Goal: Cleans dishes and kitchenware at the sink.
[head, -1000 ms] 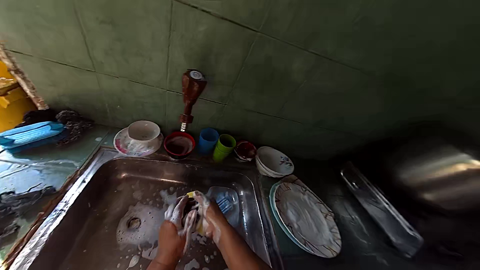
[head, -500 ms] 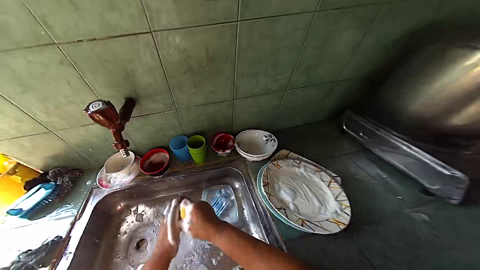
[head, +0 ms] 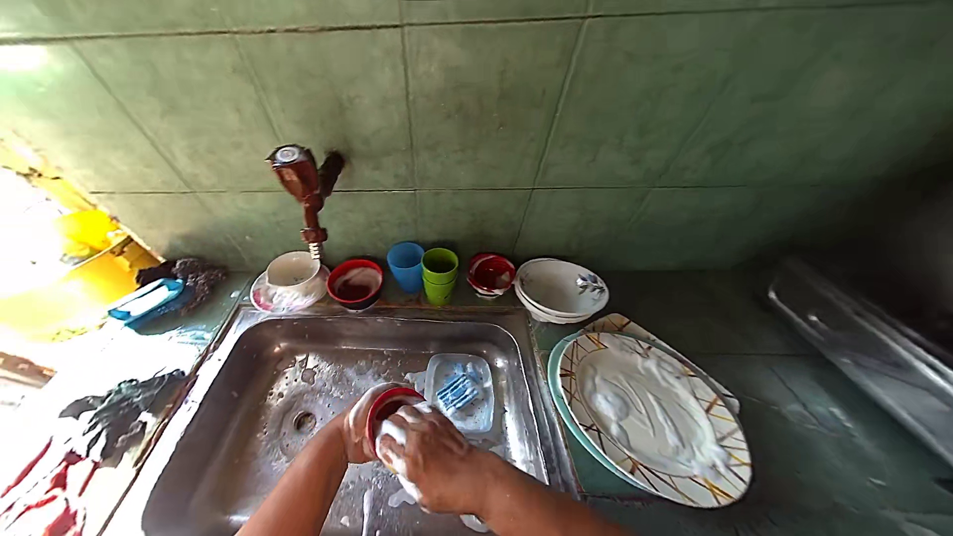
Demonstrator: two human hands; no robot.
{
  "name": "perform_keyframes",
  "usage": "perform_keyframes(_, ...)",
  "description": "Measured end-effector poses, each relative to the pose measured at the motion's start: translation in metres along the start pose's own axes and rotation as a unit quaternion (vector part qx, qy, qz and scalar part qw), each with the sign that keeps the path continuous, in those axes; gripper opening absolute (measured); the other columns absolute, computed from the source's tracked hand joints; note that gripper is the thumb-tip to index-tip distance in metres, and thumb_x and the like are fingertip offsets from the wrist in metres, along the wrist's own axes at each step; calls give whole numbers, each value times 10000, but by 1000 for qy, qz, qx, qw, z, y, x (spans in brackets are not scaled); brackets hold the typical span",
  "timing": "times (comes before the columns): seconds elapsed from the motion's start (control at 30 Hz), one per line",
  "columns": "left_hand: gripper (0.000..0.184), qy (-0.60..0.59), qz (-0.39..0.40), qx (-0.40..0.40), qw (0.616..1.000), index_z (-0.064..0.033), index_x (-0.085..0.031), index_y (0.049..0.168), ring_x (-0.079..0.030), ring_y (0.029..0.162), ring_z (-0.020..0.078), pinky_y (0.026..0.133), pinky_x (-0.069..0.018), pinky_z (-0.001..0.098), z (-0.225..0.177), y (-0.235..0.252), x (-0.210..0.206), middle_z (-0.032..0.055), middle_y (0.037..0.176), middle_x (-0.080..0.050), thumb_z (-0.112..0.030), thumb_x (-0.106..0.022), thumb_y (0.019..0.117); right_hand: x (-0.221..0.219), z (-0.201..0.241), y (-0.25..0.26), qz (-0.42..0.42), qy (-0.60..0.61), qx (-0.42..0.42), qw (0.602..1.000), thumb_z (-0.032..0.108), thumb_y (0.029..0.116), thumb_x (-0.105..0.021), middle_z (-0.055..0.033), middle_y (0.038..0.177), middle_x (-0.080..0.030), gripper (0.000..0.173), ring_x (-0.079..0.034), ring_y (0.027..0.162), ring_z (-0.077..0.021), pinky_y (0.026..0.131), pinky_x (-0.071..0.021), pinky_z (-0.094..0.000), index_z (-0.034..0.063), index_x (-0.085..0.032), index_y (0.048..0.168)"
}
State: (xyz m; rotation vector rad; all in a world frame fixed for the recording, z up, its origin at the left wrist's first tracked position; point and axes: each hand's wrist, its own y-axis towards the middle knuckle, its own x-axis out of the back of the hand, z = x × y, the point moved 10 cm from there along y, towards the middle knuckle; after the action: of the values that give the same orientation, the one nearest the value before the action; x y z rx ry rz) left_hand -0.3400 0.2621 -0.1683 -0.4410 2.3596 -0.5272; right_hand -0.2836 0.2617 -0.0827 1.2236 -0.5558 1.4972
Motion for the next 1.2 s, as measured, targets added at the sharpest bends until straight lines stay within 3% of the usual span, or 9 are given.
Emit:
perform_keyframes(0.13,703,21,20,16,999,-154,-630,1071,-698,753,145,649,-590,314,10,13,-3,28,866,-719,-565,-59,1068,40,-44,-3,46,31,-137,989,116,869,-706,-219,1047,-719,217,-695,1030,-396,869,-547,-577,-33,-703,1027)
perform_keyframes(0.2,709,39,-100,21,994,-25,-542,1267,-711,821,231,746,-590,385,3,12,12,122,977,-716,-540,-86,1096,82,-85,-10,-35,-43,-246,968,156,863,-723,-208,1004,-733,247,-715,960,-398,813,-561,-595,-10,-723,1047)
perform_keyframes(0.3,492,55,-210,6,976,-11,-503,1372,-694,820,202,747,-568,350,-1,9,39,127,1081,-706,-388,-300,1131,154,-135,-20,-189,-177,-351,900,213,849,-798,-259,913,-714,321,-707,828,-468,680,-539,-657,-31,-712,1039)
perform_keyframes(0.47,409,32,-264,-20,964,-23,-492,1399,-684,855,205,724,-559,342,2,10,54,152,1190,-665,-302,-475,1100,173,-222,-1,-137,-210,-430,867,432,932,-732,-322,1331,-582,655,-555,1253,-509,965,-461,-683,-95,-588,1293)
perform_keyframes(0.67,396,136,-313,-83,936,32,-495,1352,-672,944,214,807,-572,337,-22,25,67,182,1146,-628,-139,-630,1021,166,-263,10,-126,-219,-487,836,167,962,-672,-311,1359,-570,457,-525,1289,-503,1012,-435,-663,-53,-587,1354)
perform_keyframes(0.77,459,439,-315,-226,810,73,-557,1374,-587,1295,300,1134,-433,416,-82,27,33,221,1348,-626,-118,-637,965,172,-263,9,-209,-195,-461,840,151,962,-667,-314,1320,-597,403,-565,1236,-513,988,-446,-676,-55,-626,1306)
perform_keyframes(0.9,373,637,-310,-414,571,-11,-637,1342,-474,1420,366,1180,-359,540,-155,53,-32,176,1439,-591,-23,-552,979,187,-236,11,-355,-103,-391,843,168,984,-647,-318,1294,-610,394,-592,1187,-505,971,-452,-673,-86,-620,1285)
perform_keyframes(1.07,360,759,-348,-198,514,77,-603,1325,-268,1501,473,1213,-141,684,-207,101,-13,264,1491,-492,59,-552,969,186,-209,10,-401,14,-355,844,219,953,-652,-228,1177,-651,388,-661,980,-324,840,-536,-542,-39,-643,1244)
perform_keyframes(1.2,196,751,-346,-249,504,58,-708,1099,-517,1315,416,1225,-136,655,-214,54,-30,214,1189,-676,46,-617,926,174,-193,-12,-452,148,-355,805,224,962,-603,-109,1014,-641,397,-626,719,-110,599,-551,-295,-27,-607,1269)
